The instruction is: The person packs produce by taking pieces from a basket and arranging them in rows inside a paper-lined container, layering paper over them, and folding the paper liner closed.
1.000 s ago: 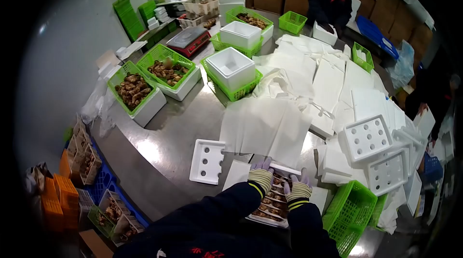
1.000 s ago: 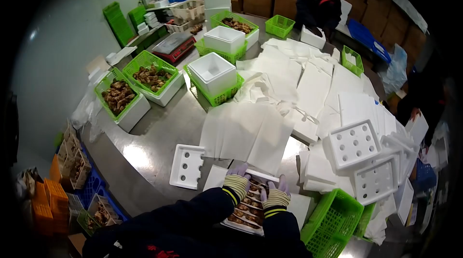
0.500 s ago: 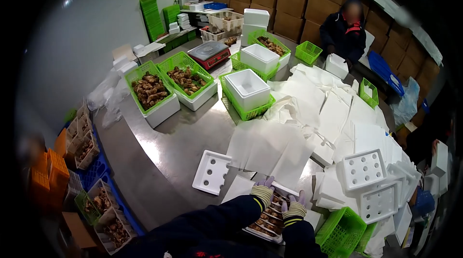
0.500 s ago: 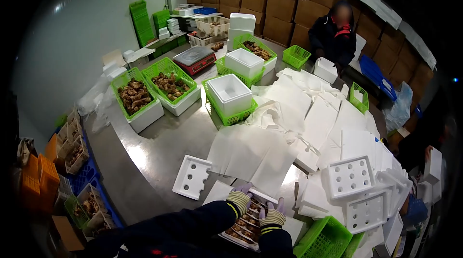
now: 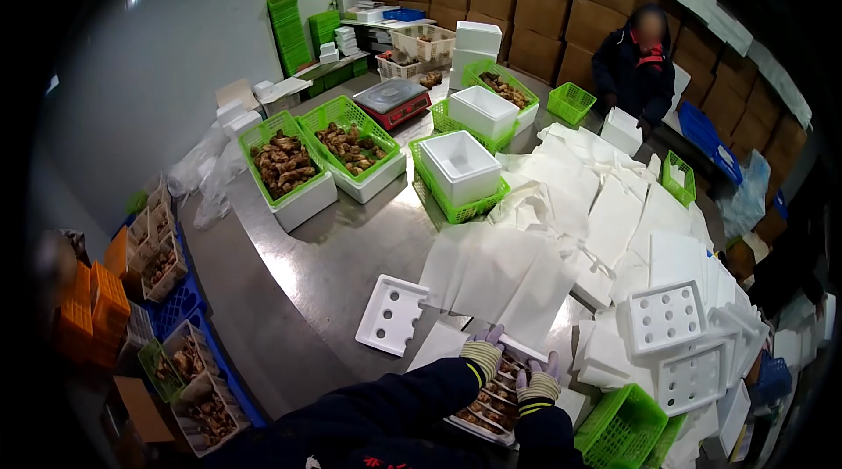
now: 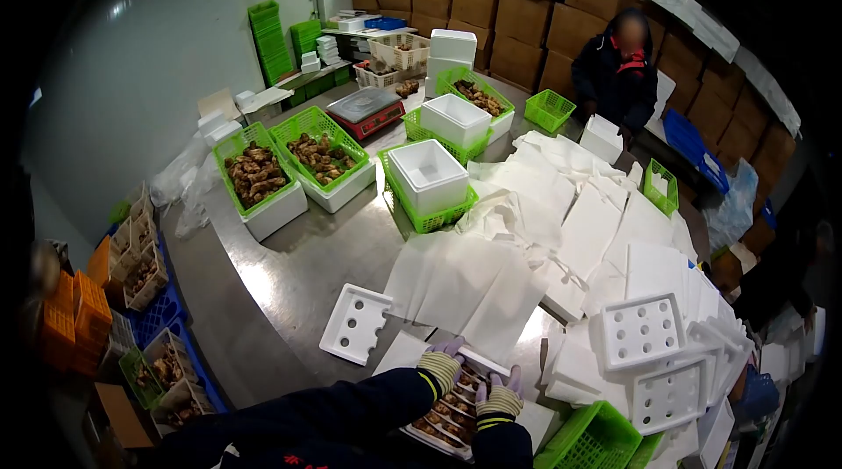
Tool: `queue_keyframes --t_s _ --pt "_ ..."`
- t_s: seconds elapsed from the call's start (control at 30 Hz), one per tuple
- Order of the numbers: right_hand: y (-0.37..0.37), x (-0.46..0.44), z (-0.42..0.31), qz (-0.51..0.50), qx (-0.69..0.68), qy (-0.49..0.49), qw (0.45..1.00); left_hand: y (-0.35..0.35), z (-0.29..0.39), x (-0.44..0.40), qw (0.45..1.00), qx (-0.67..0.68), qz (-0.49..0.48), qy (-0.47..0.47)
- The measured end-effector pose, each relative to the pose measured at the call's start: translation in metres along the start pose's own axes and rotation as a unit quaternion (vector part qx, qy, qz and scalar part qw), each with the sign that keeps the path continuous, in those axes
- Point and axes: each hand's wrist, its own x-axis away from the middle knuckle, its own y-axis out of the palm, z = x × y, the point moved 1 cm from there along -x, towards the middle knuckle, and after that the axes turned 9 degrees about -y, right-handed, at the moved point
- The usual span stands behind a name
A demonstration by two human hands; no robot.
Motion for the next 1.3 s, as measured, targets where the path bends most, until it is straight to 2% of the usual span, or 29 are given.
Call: queue_keyframes --t_s 0.57,0.6,0.63,0.73,0.83,0.9,1.03,1.07,1.1,1.13,1.2,1.23,1.3 --pt "0.005 0.001 0.003 0.031 0.001 -0.021 0.999 -0.008 0.004 0.003 1.000 -0.008 -0.020 -0.004" --pt "0.005 0.001 0.003 0.037 -0.001 -0.025 0.999 0.002 0.002 0.000 0.998 0.049 0.000 -0.028" --pt "0.003 0.001 0.005 0.042 0.003 -0.019 0.999 -0.024 0.006 0.009 0.999 0.034 -0.015 -0.025" --pt "-0.020 0.000 -0.017 -0.010 -0.007 0.002 1.000 -0.012 0.006 0.002 1.000 -0.006 -0.025 -0.006" --pt "-0.007 -0.001 -0.006 -0.011 0.000 0.010 1.000 -0.024 0.008 0.005 0.998 -0.012 -0.056 -0.020" --pt "-0.001 -0.001 -0.002 -0.007 0.019 0.009 1.000 -0.008 0.001 0.001 1.000 -0.023 -0.018 -0.011" --pt "-0.007 -0.008 -0.003 -0.015 0.000 -0.012 1.000 -0.032 0.006 0.000 0.999 0.007 -0.039 -0.025" --pt "-0.005 -0.005 0.001 -0.024 -0.018 -0.005 1.000 -0.014 0.002 0.000 0.999 0.029 -0.018 -0.039" --pt "0.006 -0.002 0.009 0.037 0.026 -0.056 0.997 -0.023 0.006 0.000 0.997 -0.012 -0.059 -0.053" --pt "0.011 -0.003 0.011 0.053 0.027 -0.061 0.996 -0.103 0.029 -0.004 0.975 -0.090 -0.194 -0.065" --pt "0.021 -0.005 0.018 0.086 0.030 -0.071 0.993 -0.021 0.008 0.000 0.986 0.113 -0.029 -0.118" --pt "-0.050 -0.025 -0.033 -0.036 -0.024 0.038 0.998 -0.101 0.034 0.001 0.988 0.006 -0.133 -0.074" --pt "0.000 0.002 0.004 0.097 0.010 -0.045 0.994 -0.023 0.003 0.006 1.000 0.016 0.000 0.002"
